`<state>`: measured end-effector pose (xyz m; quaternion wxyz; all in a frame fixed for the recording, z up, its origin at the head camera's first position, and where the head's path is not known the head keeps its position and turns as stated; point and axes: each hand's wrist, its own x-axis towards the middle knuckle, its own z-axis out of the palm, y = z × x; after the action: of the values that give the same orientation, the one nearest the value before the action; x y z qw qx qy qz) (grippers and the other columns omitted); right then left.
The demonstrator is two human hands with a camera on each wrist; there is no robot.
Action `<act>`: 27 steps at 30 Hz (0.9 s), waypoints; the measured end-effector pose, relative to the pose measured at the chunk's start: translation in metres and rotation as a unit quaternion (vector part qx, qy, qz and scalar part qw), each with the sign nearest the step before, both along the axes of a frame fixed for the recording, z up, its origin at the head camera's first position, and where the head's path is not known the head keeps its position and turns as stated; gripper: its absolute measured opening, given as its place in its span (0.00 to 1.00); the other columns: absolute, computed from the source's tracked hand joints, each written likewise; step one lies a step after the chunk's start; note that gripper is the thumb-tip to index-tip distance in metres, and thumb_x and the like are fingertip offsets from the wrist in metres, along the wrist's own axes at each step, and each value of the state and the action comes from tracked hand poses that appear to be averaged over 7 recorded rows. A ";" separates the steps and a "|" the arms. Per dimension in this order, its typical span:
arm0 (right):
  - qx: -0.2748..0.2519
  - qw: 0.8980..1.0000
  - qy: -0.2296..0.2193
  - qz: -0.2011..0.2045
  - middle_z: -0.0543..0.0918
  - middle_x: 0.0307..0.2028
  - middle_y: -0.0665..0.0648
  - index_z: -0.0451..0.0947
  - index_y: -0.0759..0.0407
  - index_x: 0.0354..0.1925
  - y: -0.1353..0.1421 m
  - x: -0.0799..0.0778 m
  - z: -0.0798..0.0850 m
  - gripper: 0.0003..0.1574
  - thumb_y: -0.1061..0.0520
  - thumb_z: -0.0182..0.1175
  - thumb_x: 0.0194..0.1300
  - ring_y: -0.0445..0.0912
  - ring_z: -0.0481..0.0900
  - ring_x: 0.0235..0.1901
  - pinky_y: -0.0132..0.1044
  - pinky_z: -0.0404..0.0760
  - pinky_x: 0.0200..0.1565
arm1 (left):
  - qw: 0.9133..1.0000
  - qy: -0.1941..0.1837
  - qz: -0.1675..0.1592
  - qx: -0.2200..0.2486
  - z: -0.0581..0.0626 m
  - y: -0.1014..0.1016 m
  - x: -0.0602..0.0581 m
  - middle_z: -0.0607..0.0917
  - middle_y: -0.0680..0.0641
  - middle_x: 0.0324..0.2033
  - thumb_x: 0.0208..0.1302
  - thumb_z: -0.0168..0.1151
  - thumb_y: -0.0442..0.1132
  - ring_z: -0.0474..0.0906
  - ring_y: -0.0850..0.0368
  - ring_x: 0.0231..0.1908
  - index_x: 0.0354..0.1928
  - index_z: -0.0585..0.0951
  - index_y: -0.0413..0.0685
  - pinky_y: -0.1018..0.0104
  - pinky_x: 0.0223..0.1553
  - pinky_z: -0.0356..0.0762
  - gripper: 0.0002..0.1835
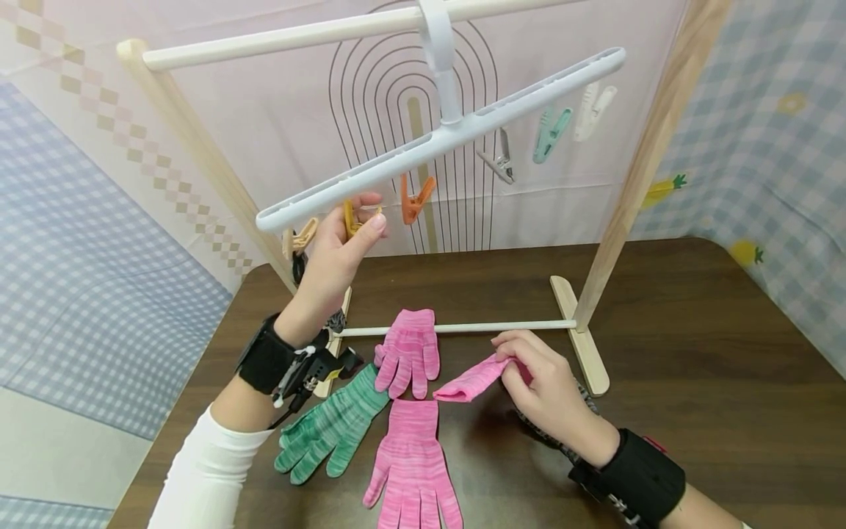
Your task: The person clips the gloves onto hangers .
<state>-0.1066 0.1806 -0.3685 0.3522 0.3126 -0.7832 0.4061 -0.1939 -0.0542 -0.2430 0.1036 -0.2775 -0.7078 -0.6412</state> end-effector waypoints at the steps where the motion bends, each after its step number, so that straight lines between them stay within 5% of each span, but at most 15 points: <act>1: -0.006 1.000 -0.002 -0.002 0.79 0.33 0.59 0.73 0.59 0.25 0.000 0.000 0.000 0.19 0.79 0.48 0.38 0.46 0.76 0.35 0.25 0.68 0.30 | 1.000 0.003 -0.003 0.005 0.000 0.000 0.000 0.75 0.42 0.41 0.63 0.52 0.38 0.72 0.53 0.40 0.54 0.69 0.41 0.63 0.39 0.69 0.18; 15: -0.056 0.995 -0.079 -0.026 0.80 0.35 0.59 0.75 0.56 0.28 0.006 -0.001 -0.004 0.22 0.79 0.51 0.41 0.41 0.75 0.39 0.21 0.68 0.34 | 0.999 -0.001 -0.024 0.030 -0.005 -0.003 0.005 0.73 0.38 0.52 0.68 0.44 0.38 0.68 0.55 0.55 0.61 0.62 0.40 0.58 0.59 0.63 0.21; 27: -0.056 0.989 -0.132 -0.036 0.80 0.37 0.56 0.75 0.54 0.28 0.006 0.000 -0.001 0.20 0.77 0.51 0.45 0.42 0.75 0.38 0.23 0.67 0.30 | 0.996 -0.005 -0.040 0.080 -0.005 -0.002 0.008 0.72 0.30 0.51 0.69 0.39 0.33 0.68 0.44 0.56 0.56 0.64 0.31 0.59 0.60 0.61 0.17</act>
<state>-0.1071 0.1871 -0.3697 0.2771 0.2075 -0.8099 0.4735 -0.1862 -0.0564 -0.2481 0.0962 -0.2934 -0.6429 -0.7009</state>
